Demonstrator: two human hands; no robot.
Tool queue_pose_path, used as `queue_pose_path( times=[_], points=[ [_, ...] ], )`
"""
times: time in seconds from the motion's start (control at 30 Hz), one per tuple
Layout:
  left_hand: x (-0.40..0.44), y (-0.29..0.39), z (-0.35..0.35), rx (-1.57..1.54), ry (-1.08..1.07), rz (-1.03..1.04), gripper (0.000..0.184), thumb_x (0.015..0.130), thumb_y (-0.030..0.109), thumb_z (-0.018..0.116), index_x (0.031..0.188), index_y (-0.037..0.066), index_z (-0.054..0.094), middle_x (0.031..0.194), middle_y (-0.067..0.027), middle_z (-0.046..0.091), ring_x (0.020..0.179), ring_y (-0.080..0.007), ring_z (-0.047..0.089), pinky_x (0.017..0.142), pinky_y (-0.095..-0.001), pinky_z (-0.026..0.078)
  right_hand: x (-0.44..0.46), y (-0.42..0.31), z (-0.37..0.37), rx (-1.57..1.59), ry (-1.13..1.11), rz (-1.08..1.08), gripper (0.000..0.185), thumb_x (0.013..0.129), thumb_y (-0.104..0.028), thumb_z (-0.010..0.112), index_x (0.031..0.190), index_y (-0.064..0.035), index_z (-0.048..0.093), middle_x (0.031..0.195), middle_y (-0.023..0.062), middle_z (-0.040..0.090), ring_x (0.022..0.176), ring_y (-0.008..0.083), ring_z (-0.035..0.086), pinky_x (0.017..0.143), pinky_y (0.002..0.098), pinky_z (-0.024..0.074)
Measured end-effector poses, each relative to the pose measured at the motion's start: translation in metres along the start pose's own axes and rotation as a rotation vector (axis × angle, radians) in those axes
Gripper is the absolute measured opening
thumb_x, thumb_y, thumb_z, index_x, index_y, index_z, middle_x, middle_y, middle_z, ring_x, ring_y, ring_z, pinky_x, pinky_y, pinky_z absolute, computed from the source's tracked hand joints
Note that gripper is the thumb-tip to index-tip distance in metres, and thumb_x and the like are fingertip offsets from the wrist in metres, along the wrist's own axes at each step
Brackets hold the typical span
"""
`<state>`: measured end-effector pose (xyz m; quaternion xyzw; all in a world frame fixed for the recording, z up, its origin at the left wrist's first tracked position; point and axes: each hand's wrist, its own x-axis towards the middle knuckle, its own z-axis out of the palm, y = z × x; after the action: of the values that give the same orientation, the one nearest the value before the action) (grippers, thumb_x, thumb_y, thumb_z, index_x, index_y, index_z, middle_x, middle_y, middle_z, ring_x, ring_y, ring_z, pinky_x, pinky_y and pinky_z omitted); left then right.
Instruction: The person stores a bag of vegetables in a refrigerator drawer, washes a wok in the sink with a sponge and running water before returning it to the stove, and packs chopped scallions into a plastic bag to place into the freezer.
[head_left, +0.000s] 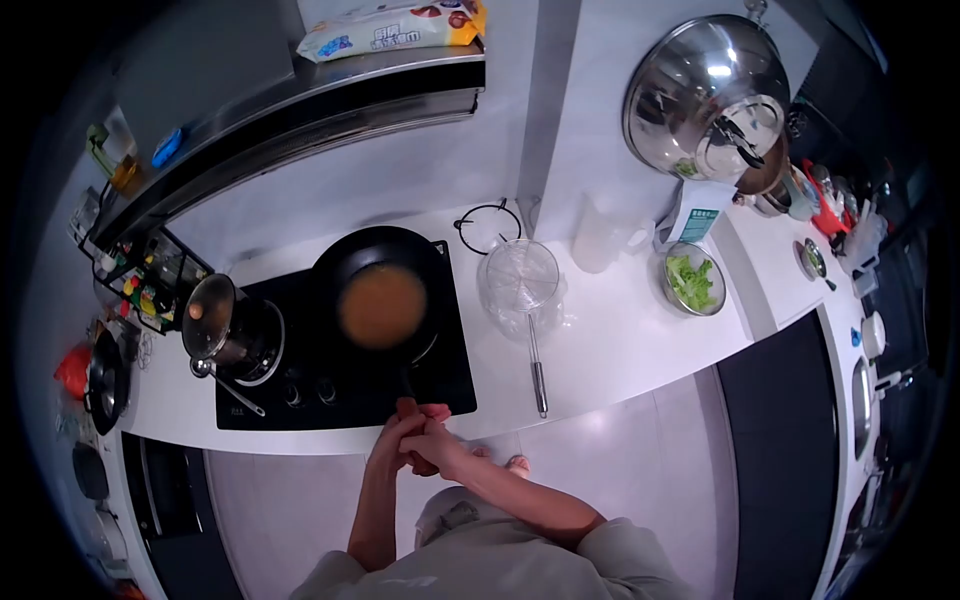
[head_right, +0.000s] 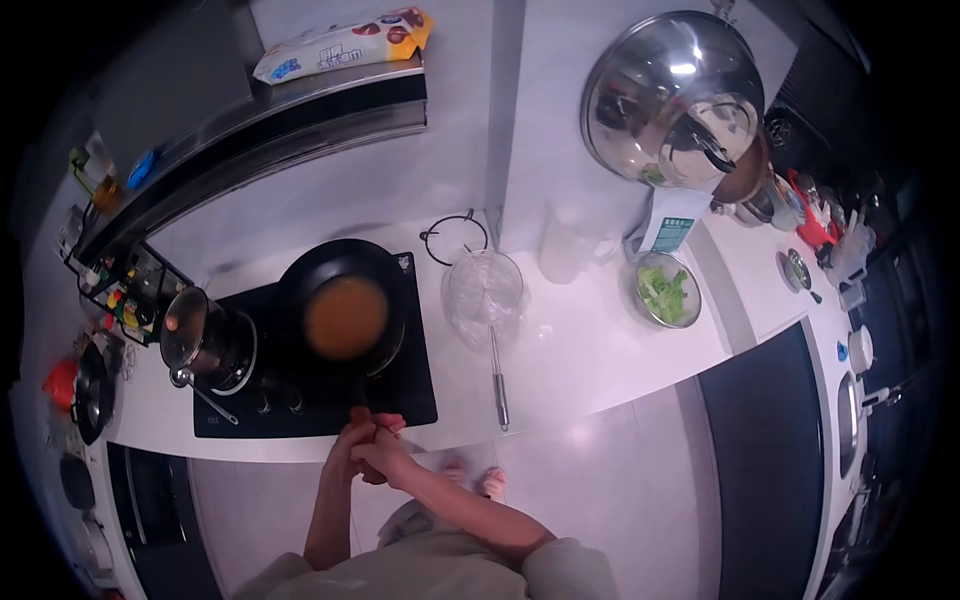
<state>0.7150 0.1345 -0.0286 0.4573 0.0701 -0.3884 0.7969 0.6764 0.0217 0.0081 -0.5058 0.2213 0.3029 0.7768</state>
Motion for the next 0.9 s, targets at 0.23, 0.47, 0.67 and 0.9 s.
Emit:
queue_pose_path(
  times=[0.23, 0.47, 0.67, 0.9],
  points=[
    [0.000, -0.019, 0.005, -0.279, 0.034, 0.027, 0.017, 0.074, 0.003, 0.062, 0.088, 0.004, 0.053, 0.088, -0.0111, 0.060, 0.090, -0.0280, 0.062, 0.082, -0.0399, 0.052, 0.014, 0.032, -0.005, -0.183, 0.049, -0.291, 0.023, 0.070, -0.005, 0.057, 0.091, 0.0038, 0.054, 0.073, 0.0110, 0.057, 0.066, 0.0194, 0.061, 0.055, 0.0302, 0.0500],
    [-0.024, -0.030, 0.049, -0.088, -0.053, 0.026, 0.018, 0.074, 0.006, 0.065, 0.087, 0.005, 0.052, 0.089, -0.0099, 0.057, 0.089, -0.0278, 0.063, 0.077, -0.0390, 0.054, -0.059, 0.028, -0.023, -0.004, -0.069, -0.298, 0.021, 0.074, 0.000, 0.052, 0.095, 0.0022, 0.052, 0.064, 0.0079, 0.054, 0.053, 0.0157, 0.055, 0.044, 0.0269, 0.0417],
    [-0.049, -0.075, 0.117, 0.024, -0.117, -0.016, 0.024, 0.072, 0.005, 0.065, 0.091, 0.005, 0.050, 0.091, -0.0111, 0.056, 0.089, -0.0305, 0.062, 0.077, -0.0421, 0.053, -0.132, 0.061, -0.064, 0.015, 0.024, -0.395, 0.017, 0.073, 0.001, 0.051, 0.089, 0.0018, 0.053, 0.063, 0.0084, 0.054, 0.053, 0.0157, 0.055, 0.044, 0.0271, 0.0416],
    [-0.085, -0.194, 0.216, 0.113, -0.340, -0.104, 0.026, 0.072, 0.005, 0.064, 0.092, 0.005, 0.048, 0.092, -0.0119, 0.054, 0.090, -0.0313, 0.061, 0.080, -0.0427, 0.051, -0.256, 0.149, -0.143, 0.013, 0.189, -0.462, 0.016, 0.074, 0.001, 0.050, 0.090, 0.0017, 0.052, 0.065, 0.0062, 0.054, 0.053, 0.0147, 0.055, 0.046, 0.0264, 0.0423]
  ],
)
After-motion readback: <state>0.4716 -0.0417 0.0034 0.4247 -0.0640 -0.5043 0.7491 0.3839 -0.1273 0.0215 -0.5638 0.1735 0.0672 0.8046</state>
